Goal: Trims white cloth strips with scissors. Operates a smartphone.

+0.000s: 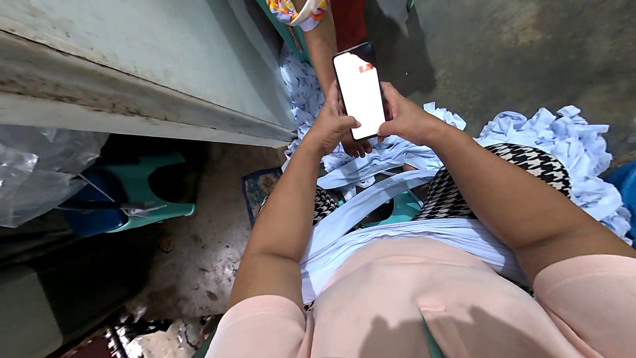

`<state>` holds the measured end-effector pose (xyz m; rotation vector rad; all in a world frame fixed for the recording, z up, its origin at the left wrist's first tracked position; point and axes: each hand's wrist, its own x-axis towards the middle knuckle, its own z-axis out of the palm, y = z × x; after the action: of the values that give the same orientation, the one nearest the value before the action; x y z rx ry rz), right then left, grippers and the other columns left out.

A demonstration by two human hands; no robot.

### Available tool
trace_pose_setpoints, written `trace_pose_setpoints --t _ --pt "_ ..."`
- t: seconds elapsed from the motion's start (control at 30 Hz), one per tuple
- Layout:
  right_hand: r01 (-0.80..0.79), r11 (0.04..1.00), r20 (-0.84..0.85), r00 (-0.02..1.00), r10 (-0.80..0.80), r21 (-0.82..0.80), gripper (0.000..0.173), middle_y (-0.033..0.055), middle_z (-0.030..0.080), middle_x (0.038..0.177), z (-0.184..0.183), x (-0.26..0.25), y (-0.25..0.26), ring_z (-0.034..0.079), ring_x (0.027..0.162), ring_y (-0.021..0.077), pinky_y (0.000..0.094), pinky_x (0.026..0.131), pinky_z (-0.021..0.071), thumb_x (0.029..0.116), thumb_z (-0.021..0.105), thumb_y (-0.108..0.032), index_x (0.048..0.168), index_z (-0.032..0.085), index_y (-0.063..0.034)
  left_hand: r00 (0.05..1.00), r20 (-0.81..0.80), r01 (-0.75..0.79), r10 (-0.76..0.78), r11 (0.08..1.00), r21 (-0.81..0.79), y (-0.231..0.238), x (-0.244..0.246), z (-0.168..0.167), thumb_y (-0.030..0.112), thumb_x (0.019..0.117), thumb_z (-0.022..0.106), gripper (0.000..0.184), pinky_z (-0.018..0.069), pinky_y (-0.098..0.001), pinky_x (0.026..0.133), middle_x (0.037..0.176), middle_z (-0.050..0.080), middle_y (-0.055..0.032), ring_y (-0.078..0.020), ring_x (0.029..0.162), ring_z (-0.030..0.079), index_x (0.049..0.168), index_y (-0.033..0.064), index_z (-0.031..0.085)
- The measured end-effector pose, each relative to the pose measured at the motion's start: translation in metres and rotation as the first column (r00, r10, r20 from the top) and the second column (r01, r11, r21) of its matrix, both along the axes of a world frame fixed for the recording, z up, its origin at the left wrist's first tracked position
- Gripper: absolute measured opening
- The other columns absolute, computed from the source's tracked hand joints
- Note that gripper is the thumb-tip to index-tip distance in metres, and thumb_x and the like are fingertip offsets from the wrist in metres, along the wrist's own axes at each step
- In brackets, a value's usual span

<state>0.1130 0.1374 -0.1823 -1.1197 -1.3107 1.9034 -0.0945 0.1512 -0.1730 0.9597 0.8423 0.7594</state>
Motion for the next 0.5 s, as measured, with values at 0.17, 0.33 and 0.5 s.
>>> trace_pose_setpoints --t 0.17,0.33,0.5 --pt "0.0 1.0 0.003 1.0 0.0 -0.002 0.097 0.0134 0.063 0.129 0.0006 -0.0003 0.0003 0.07 0.099 0.0258 0.0394 0.064 0.0615 0.0693 0.063 0.012 0.154 0.023 -0.0144 1.0 0.013 0.007 -0.007 1.0 0.001 0.0001 0.0002 0.0001 -0.019 0.0724 0.06 0.107 0.0577 -0.0473 0.096 0.147 0.049 -0.0183 -0.0295 0.122 0.062 0.159 0.0126 0.005" --pt "0.005 1.0 0.004 1.0 -0.005 -0.002 0.097 0.0134 0.062 0.13 -0.0003 -0.0004 -0.0003 0.07 0.098 0.0262 0.0398 0.064 0.0616 0.0681 0.064 0.01 0.153 0.025 -0.0142 1.0 -0.016 0.004 -0.004 1.0 0.006 -0.0001 0.0003 -0.0004 -0.019 0.0722 0.061 0.111 0.0582 -0.0456 0.095 0.148 0.048 -0.0172 -0.0279 0.123 0.062 0.16 0.0136 0.002" --pt "0.007 1.0 0.0 1.0 -0.007 -0.02 0.096 0.0133 0.062 0.129 -0.0016 -0.0009 -0.0009 0.071 0.098 0.0257 0.0396 0.064 0.0618 0.0698 0.064 0.012 0.153 0.025 -0.0149 0.999 -0.049 0.015 -0.014 1.0 0.01 -0.0016 0.0005 0.0002 -0.019 0.0726 0.061 0.11 0.0584 -0.0432 0.095 0.149 0.047 -0.0163 -0.0258 0.123 0.062 0.16 0.0128 0.001"
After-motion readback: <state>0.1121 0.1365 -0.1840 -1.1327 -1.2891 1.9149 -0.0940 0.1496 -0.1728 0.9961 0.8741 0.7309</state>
